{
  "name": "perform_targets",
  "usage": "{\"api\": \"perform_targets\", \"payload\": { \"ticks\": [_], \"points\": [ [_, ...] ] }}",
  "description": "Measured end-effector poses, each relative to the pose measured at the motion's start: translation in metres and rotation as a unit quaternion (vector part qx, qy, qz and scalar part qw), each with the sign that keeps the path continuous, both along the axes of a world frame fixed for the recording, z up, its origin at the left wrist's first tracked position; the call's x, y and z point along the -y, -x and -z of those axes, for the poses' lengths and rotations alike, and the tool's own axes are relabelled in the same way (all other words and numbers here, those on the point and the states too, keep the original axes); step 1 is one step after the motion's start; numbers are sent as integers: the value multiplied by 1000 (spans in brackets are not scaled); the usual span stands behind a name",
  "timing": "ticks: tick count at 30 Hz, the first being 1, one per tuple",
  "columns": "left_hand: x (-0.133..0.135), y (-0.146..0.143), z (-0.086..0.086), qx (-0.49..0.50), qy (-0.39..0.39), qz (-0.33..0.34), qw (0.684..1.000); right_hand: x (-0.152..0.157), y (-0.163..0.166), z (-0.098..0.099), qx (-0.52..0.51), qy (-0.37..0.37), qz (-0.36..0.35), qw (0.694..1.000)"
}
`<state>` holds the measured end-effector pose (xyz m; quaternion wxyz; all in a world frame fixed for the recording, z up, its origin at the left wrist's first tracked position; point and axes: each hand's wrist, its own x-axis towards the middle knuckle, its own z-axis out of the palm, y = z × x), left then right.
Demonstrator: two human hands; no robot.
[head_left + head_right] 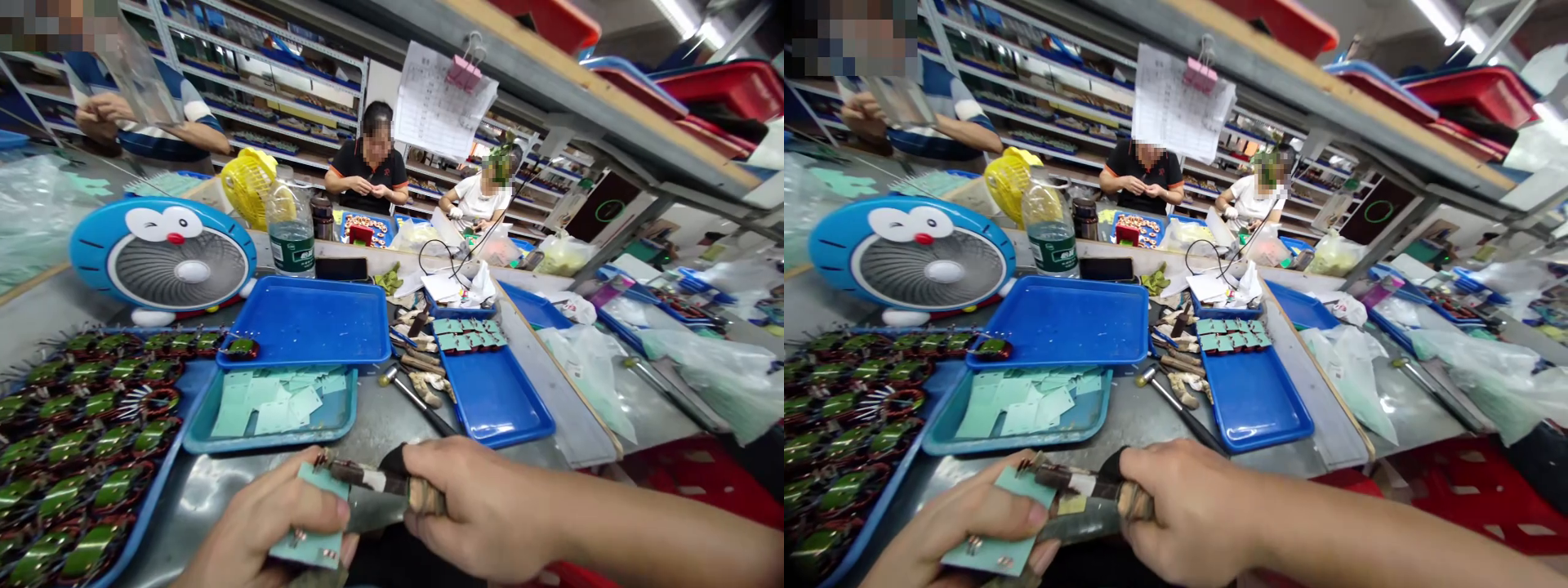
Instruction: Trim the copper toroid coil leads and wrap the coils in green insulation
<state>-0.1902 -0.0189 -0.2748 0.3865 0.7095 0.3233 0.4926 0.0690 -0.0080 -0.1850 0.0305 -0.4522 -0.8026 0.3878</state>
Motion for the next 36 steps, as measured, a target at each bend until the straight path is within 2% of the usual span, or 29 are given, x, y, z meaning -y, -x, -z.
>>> {"api": "perform_targets", "payload": {
  "ticks": [2, 4, 5, 7, 9, 10, 12, 14, 16, 18, 20, 24, 27, 30, 31, 33, 35, 36],
  "points": [
    [-4, 7, 6, -15, 13, 13, 1000, -1, 5, 7, -44, 19, 42, 998],
    [-7, 12, 14, -9, 68, 13, 998, 2, 12, 29, -165, 52, 115, 978],
    [-8, 13, 16, 2, 110, 17, 994, 6, 17, 44, -249, 86, 158, 952],
    [-7, 12, 15, 41, 206, 17, 978, 14, 27, 81, -397, 149, 229, 876],
    [-5, 5, 7, 90, 290, -5, 953, 24, 39, 118, -450, 165, 295, 827],
    [-5, 0, 0, 111, 316, -26, 942, 29, 46, 133, -457, 168, 323, 811],
    [-5, -12, -13, 134, 343, -66, 927, 34, 62, 151, -494, 165, 354, 777],
    [-6, -24, -23, 149, 353, -80, 920, 34, 79, 155, -546, 154, 357, 742],
    [-7, -34, -26, 163, 364, -84, 913, 29, 93, 149, -589, 137, 363, 708],
    [-7, -42, -23, 178, 365, -85, 910, 22, 100, 141, -615, 124, 379, 680],
    [-5, -46, -16, 202, 356, -69, 910, 16, 99, 134, -627, 128, 384, 665],
    [-1, -43, -2, 285, 344, 24, 894, 13, 86, 130, -617, 179, 357, 678],
    [-2, -36, 1, 286, 384, 83, 874, 13, 82, 129, -595, 199, 346, 698],
    [-7, -29, 2, 257, 392, 62, 881, 15, 75, 130, -556, 185, 374, 719],
    [-9, -27, 3, 242, 373, 39, 895, 17, 70, 130, -525, 169, 384, 741],
    [-13, -21, 7, 186, 319, -14, 929, 22, 54, 132, -418, 102, 384, 817],
    [-15, -16, 11, 109, 269, -66, 955, 28, 36, 130, -275, -11, 335, 901],
    [-16, -15, 13, 74, 245, -89, 963, 30, 28, 128, -210, -67, 296, 930]
  ]
}}
